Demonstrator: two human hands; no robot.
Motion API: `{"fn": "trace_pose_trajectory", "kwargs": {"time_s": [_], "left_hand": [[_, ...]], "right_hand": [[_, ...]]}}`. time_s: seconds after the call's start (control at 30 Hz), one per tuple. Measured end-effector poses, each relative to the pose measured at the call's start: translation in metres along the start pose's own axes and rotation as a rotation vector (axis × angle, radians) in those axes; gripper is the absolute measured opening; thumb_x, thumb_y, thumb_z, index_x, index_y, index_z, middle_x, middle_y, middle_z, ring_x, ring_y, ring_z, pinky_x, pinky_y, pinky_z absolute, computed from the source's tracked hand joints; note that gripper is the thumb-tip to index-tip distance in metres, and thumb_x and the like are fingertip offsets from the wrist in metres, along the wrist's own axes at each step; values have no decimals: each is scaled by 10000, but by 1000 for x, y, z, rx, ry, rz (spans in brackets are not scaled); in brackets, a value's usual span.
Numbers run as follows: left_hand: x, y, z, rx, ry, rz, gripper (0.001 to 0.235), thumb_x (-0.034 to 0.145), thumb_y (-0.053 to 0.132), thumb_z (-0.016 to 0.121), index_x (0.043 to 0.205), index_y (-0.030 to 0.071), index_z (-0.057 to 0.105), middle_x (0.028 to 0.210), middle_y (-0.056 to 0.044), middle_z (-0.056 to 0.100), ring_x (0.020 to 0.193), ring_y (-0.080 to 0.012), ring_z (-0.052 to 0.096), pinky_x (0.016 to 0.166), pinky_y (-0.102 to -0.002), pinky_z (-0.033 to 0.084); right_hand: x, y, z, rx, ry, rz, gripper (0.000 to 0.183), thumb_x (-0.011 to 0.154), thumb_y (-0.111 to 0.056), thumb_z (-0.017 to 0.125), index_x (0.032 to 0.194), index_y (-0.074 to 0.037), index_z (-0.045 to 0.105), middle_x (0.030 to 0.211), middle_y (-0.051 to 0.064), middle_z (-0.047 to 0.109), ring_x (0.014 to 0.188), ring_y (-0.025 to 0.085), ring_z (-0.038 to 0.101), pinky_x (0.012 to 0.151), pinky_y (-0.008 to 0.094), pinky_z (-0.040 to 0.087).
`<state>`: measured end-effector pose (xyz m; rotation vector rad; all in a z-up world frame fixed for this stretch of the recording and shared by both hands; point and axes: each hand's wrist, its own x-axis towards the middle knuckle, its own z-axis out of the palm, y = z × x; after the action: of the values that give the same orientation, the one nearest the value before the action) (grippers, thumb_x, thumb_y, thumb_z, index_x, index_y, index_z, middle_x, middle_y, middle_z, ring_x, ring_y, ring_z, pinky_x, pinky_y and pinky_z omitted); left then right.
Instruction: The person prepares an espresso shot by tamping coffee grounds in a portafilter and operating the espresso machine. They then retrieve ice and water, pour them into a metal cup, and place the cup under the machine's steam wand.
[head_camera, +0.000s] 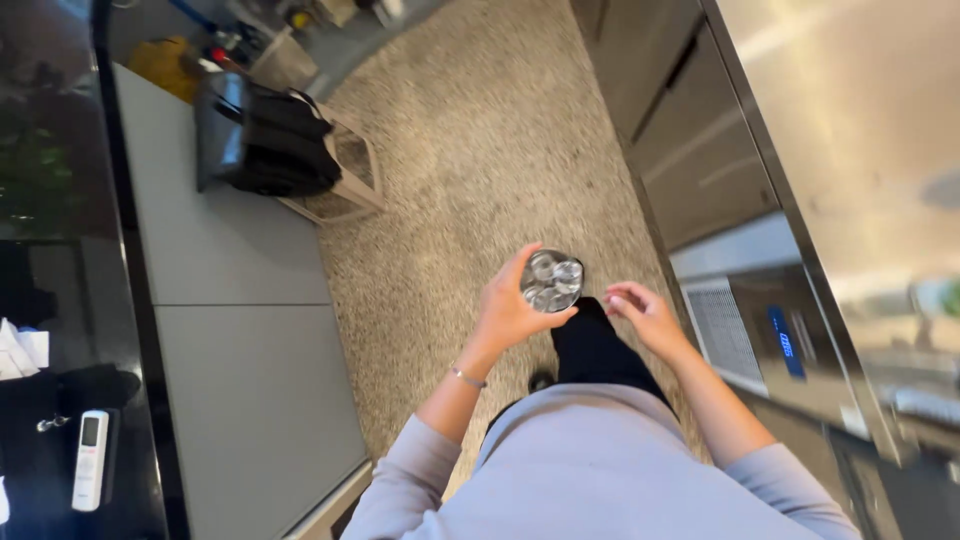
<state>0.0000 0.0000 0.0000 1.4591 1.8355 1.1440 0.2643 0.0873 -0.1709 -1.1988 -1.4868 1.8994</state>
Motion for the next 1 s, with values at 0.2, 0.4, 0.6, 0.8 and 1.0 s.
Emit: {"fn": "trace_pose_trajectory", "kwargs": {"time_s": [0.2,0.4,0.6,0.8,1.0], "left_hand": [[110,-55,-52,65,167,-131,957,599,393,967,1394,67,546,1263,-149,695,1150,-295,701,971,-397,560],[232,-68,-108,165,305,-213,993,555,373,973,1389,60,533,1251,-166,686,1134,-321,677,955,-410,534],[340,-141,-147,22,415,-237,988,540,375,976,1374,62,551,1228,-157,708,1146,-302,701,975,-403,543],[483,-206,-215,31,276,-260,984,545,370,972,1380,60,554,1235,-178,697,1157,-325,672,964,-416,528],[629,-212,-293,101,239,-79,982,570,368,967,1408,78,546,1313,-150,681,1195,-317,674,981,-412,540]], "right_hand": [[180,-41,14,-22,-116,105,272,982,-174,620,1199,-22,683,1059,76,748,902,161,712,836,312,560],[362,-155,47,-139,-349,-50,267,984,-183,637,1206,-44,686,1070,64,749,913,132,690,868,312,578],[487,-274,99,-374,-572,-113,307,938,-180,683,1225,-72,670,1125,65,722,962,123,682,851,333,558],[601,-315,159,-483,-525,-40,360,875,-165,732,1219,-83,663,1146,44,727,1000,146,703,875,349,594],[691,-372,185,-416,-464,-105,340,922,-162,699,1251,-84,664,1150,41,736,1022,140,687,920,312,562]]}}
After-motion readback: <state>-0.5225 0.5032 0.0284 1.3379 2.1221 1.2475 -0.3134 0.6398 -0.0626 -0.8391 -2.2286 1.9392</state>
